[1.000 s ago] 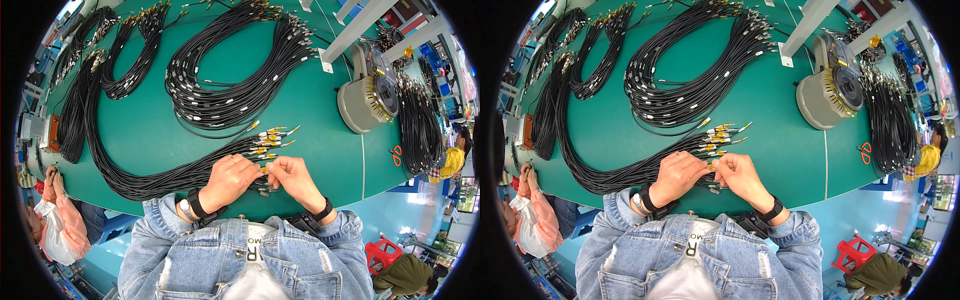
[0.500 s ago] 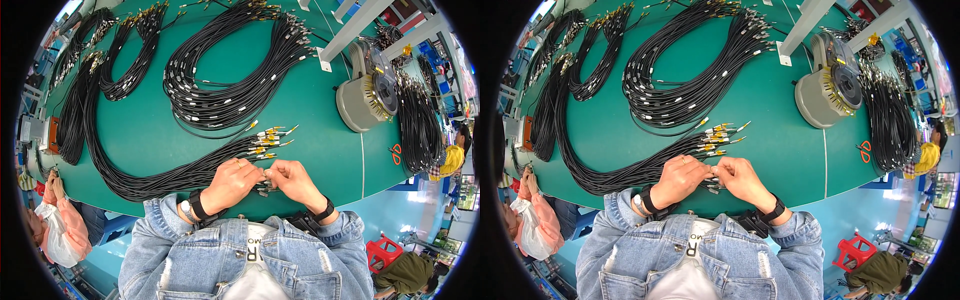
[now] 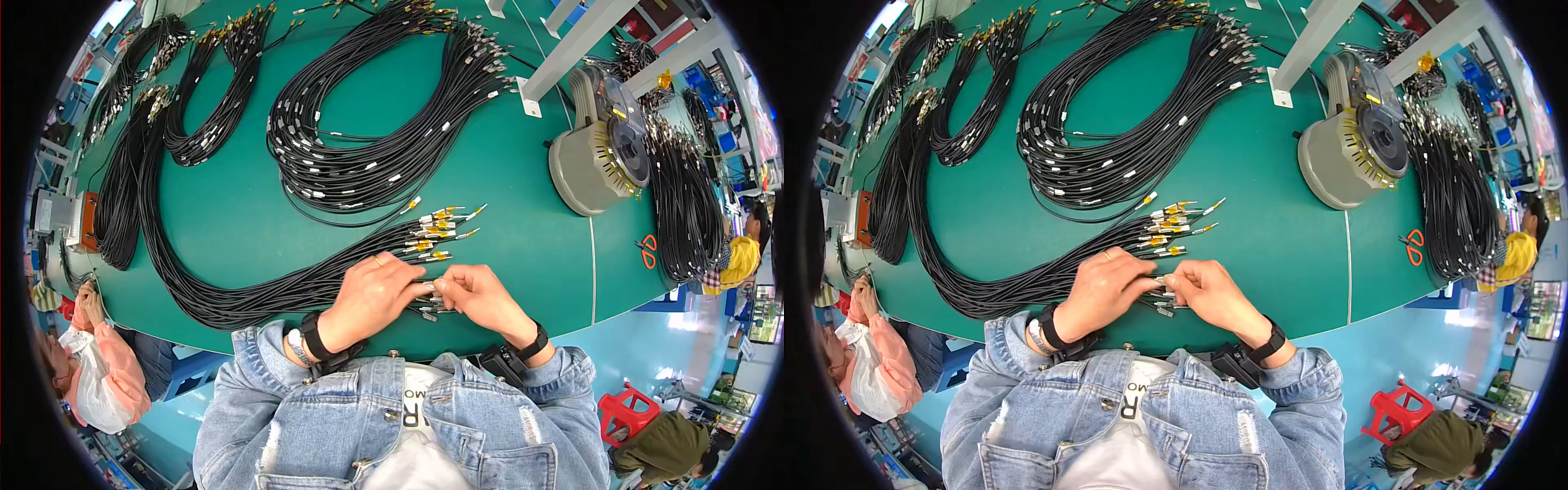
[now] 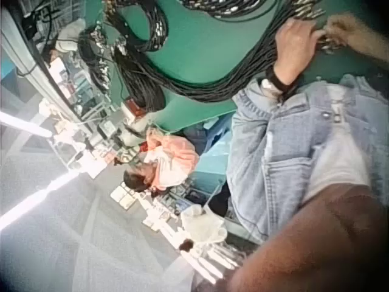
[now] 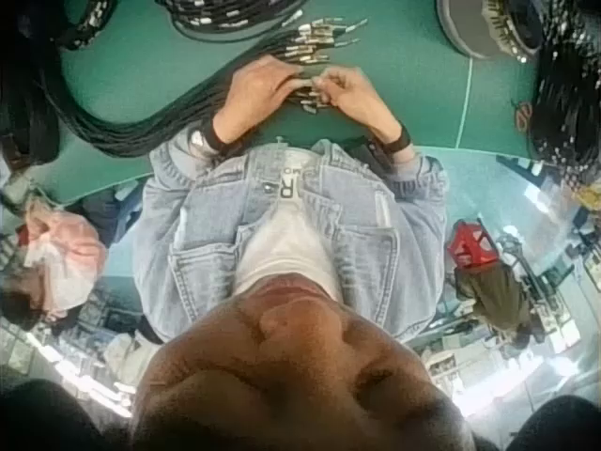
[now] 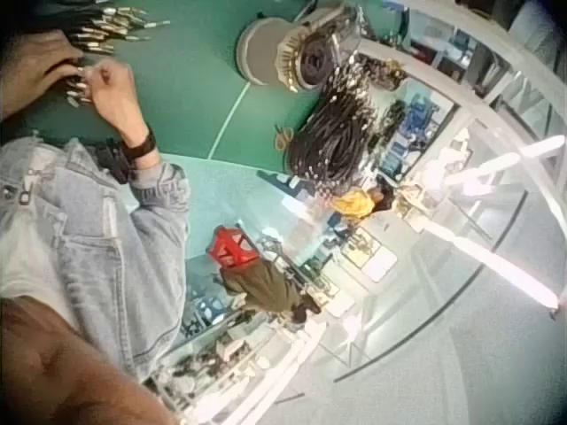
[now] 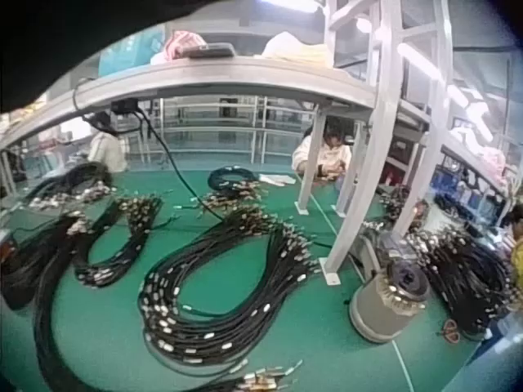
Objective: The person sorts through a bundle of black cables by hand, sliding small white components onto the yellow connectors at each cable end. They handle the connectors one at a time before moving them aside to repeat the process.
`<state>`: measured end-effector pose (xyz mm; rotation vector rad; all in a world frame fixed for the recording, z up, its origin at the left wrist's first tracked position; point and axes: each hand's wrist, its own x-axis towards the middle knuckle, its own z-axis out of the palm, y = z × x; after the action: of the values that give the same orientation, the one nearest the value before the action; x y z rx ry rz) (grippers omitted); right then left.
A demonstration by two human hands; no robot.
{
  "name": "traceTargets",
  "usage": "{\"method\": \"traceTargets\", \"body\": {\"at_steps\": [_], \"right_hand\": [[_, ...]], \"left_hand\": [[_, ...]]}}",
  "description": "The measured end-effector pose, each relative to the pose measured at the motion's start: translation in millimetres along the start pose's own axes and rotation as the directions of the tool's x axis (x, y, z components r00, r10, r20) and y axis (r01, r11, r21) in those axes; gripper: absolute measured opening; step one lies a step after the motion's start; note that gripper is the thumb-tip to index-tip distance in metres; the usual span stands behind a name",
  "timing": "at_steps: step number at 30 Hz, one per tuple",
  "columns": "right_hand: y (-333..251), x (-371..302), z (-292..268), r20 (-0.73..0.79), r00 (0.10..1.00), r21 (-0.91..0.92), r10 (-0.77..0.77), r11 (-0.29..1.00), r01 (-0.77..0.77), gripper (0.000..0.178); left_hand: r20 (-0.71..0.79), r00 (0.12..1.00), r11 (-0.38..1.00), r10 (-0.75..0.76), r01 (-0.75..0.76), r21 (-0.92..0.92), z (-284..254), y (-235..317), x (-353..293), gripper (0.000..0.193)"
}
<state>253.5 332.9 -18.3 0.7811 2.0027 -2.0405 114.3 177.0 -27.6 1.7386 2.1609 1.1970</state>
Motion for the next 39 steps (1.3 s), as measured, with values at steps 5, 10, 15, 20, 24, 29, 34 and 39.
{"method": "traceTargets", "body": {"at_steps": [5, 10, 15, 20, 24, 29, 34, 39], "right_hand": [[-14.7, -1.2, -9.3, 0.004, 1.000, -0.366, -0.008, 0.931, 0.009, 0.015], [-13.6, 9.9, -4.8, -0.228, 0.921, -0.506, -0.316, 0.846, 0.165, 0.011], [-1.6, 19.8, -0.9, -0.239, 0.813, -0.623, -0.531, 0.726, 0.290, 0.011], [-5.4, 16.9, -5.8, -0.171, 0.856, -0.649, -0.488, 0.710, 0.275, 0.013], [-13.5, 7.7, -10.7, -0.173, 0.947, -0.420, -0.269, 0.890, 0.176, 0.013], [-10.2, 8.1, -5.7, -0.130, 0.922, -0.152, -0.366, 0.926, 0.346, 0.011], [-10.5, 7.2, -8.8, -0.162, 0.950, -0.017, -0.266, 0.964, 0.267, 0.012], [-10.4, 4.4, -9.4, -0.084, 0.990, 0.169, -0.110, 0.978, 0.123, 0.014]], "left_hand": [[-0.028, 0.999, 0.973, -0.024, 0.030, 0.228, -12.8, -11.7, 3.7, 0.015], [0.040, 0.999, 0.957, -0.036, 0.023, 0.290, -7.5, -16.4, 1.9, 0.012], [0.040, 0.999, 0.970, -0.030, 0.019, 0.244, -7.0, -14.0, 0.7, 0.012], [0.039, 0.999, 0.976, -0.038, 0.029, 0.216, -11.4, -11.1, 0.3, 0.013], [0.017, 1.000, 0.998, -0.026, 0.025, 0.063, -6.0, -4.6, 9.0, 0.014], [0.022, 0.999, 0.999, 0.030, -0.031, 0.017, -2.4, 2.3, 17.3, 0.017], [-0.014, 1.000, 1.000, -0.026, 0.026, 0.011, -0.1, 3.3, 19.2, 0.016], [-0.028, 0.998, 0.994, 0.060, -0.057, 0.091, -1.7, 4.6, 19.2, 0.014]]}}
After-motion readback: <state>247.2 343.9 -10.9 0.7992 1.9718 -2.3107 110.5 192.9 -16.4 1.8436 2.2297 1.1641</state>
